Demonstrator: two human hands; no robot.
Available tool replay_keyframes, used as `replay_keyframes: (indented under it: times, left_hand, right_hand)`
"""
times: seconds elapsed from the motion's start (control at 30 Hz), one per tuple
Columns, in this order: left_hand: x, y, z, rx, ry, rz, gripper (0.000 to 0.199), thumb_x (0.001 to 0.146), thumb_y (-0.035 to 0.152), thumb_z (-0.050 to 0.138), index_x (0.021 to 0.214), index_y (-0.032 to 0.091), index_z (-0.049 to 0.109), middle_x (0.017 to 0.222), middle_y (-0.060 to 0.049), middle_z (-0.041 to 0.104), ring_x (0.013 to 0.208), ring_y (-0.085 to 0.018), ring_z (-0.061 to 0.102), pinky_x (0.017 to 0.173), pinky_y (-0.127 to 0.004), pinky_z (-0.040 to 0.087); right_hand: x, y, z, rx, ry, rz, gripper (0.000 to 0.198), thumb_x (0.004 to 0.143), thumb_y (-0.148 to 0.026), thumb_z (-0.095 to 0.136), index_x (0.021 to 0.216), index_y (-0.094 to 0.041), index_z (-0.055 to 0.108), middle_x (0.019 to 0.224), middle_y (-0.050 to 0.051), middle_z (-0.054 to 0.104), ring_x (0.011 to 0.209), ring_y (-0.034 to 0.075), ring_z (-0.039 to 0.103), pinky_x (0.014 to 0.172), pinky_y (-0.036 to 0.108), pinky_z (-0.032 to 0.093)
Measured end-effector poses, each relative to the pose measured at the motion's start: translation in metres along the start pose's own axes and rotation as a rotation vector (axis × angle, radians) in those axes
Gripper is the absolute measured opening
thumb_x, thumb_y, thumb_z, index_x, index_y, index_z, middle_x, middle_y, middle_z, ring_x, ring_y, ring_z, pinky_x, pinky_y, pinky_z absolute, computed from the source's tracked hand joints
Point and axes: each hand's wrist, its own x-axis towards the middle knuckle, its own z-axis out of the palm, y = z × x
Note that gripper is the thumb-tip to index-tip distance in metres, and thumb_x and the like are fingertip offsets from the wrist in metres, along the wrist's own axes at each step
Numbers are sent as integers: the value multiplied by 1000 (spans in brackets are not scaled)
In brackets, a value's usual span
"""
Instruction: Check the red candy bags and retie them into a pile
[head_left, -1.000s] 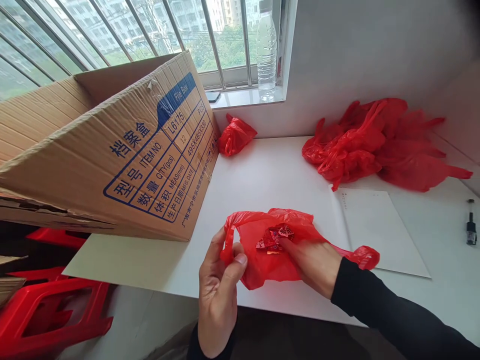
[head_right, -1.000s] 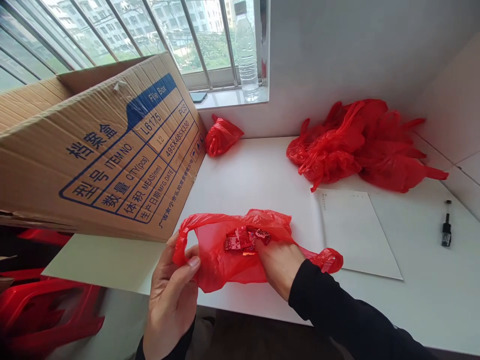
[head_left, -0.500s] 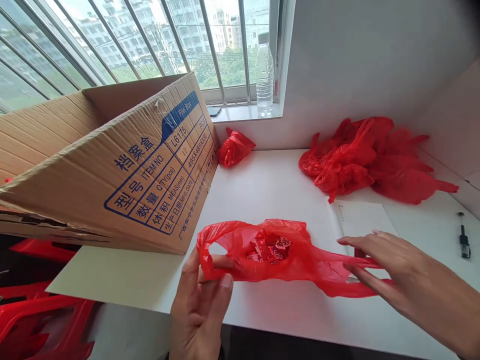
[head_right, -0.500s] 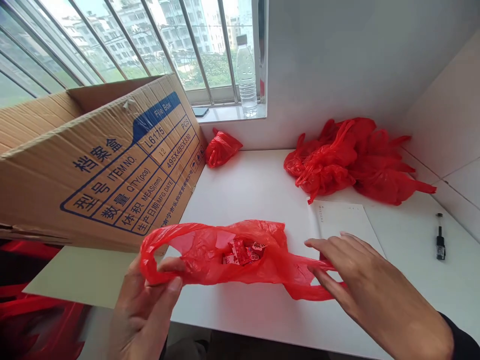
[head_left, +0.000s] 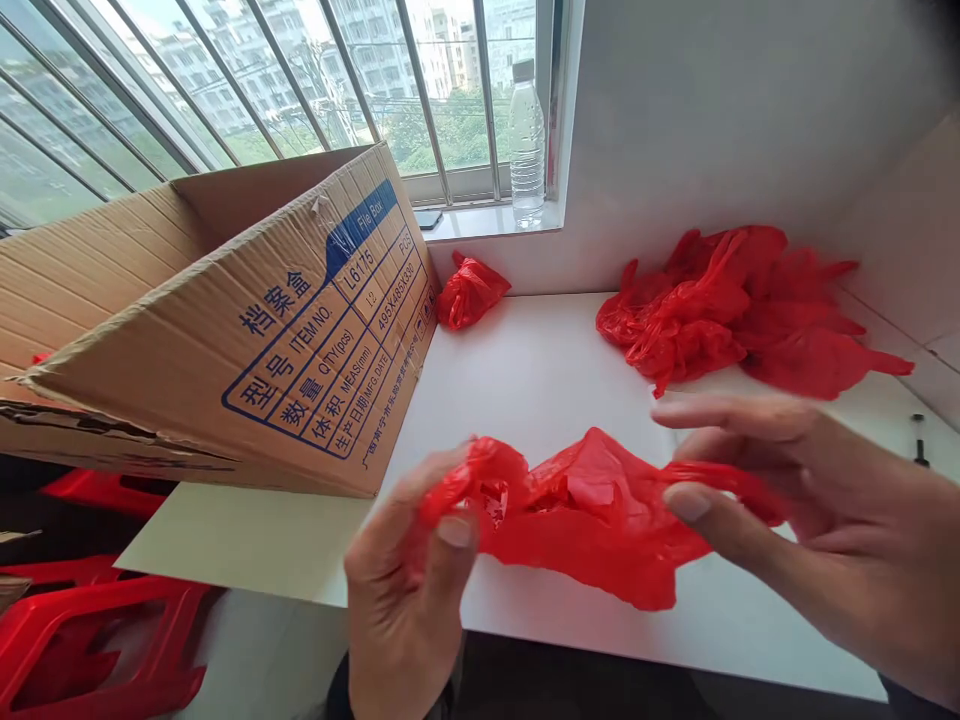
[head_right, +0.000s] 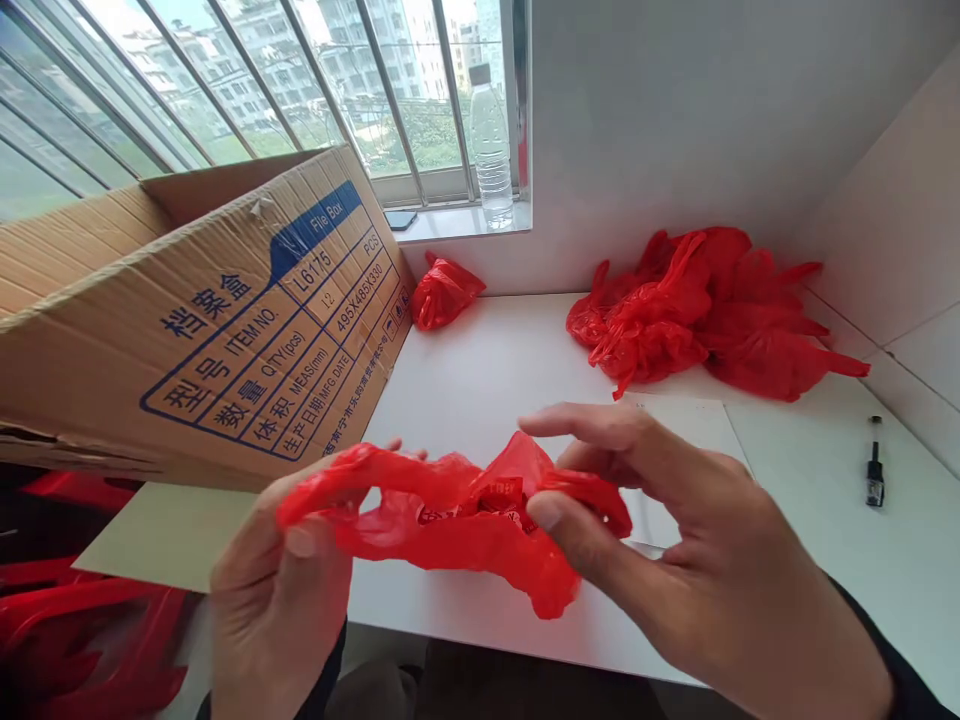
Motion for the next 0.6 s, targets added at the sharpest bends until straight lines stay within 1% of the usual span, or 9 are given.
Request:
replay_keyframes:
  times: [0.07,0.13,0.2,0.27,0.37,0.43,0.5,0.57,0.6]
  left_hand:
    - [-2,2,13,-15,-182,-64,25,100,33,56,123,35,66,107,1,71,96,-15,66,84,-27,53]
    - [-1,3,22,-53,-306,-102,24,101,28,54,122,35,64,102,2,69,88,-12,64,77,-24,51]
    - [1,3,25,-102,-362,-168,22,103,28,51,123,33,58,103,1,67,88,-12,64,77,-25,51]
    - [4,0,22,-85,-434,-229,28,102,32,53,129,32,52,114,-1,64,98,-15,62,87,-29,51]
    - [8,-8,14,-19,-549,-217,25,102,33,49,124,26,60,123,-7,59,112,-21,56,97,-34,46]
    - [11,-14,11,-99,-502,-237,26,104,34,43,107,22,67,112,-8,61,103,-20,57,91,-33,46]
    - [13,-20,12,-263,-379,-331,35,106,38,38,91,21,65,86,-4,62,85,-17,59,82,-31,47]
    - [14,-20,14,-370,-283,-422,39,106,42,36,85,21,60,63,2,51,64,-13,53,72,-28,47]
    - [13,-18,16,-369,-269,-436,36,105,43,38,86,22,60,61,3,49,61,-12,50,69,-28,46]
  right_hand:
    - [6,-6,16,50,-154,-71,47,95,-28,65,138,-37,50,87,-8,68,73,8,65,70,17,56]
    - [13,-9,28,65,-213,-125,35,97,-21,61,129,-34,55,95,-7,69,78,6,64,74,16,54]
    - [18,-8,33,73,-182,-157,21,96,-17,60,112,-30,62,97,-7,69,80,5,63,73,15,51]
    - [22,-6,32,64,-135,-147,15,95,-16,61,105,-28,63,92,-7,68,77,5,61,69,16,50]
    - [25,-4,26,16,-103,-110,11,96,-20,63,101,-30,64,85,-9,66,69,5,58,63,17,47]
    - [25,-5,22,-6,-72,-72,10,95,-25,64,103,-31,64,85,-9,67,67,6,58,63,18,48]
    - [26,-9,20,-24,-1,-57,12,94,-28,66,106,-32,64,86,-8,68,67,7,59,64,19,50]
    - [28,-14,20,-33,31,-101,12,94,-26,67,104,-30,64,87,-7,68,69,7,60,65,19,50]
    - [29,-17,22,-27,9,-148,11,94,-23,66,103,-29,65,87,-6,68,70,7,60,65,19,50]
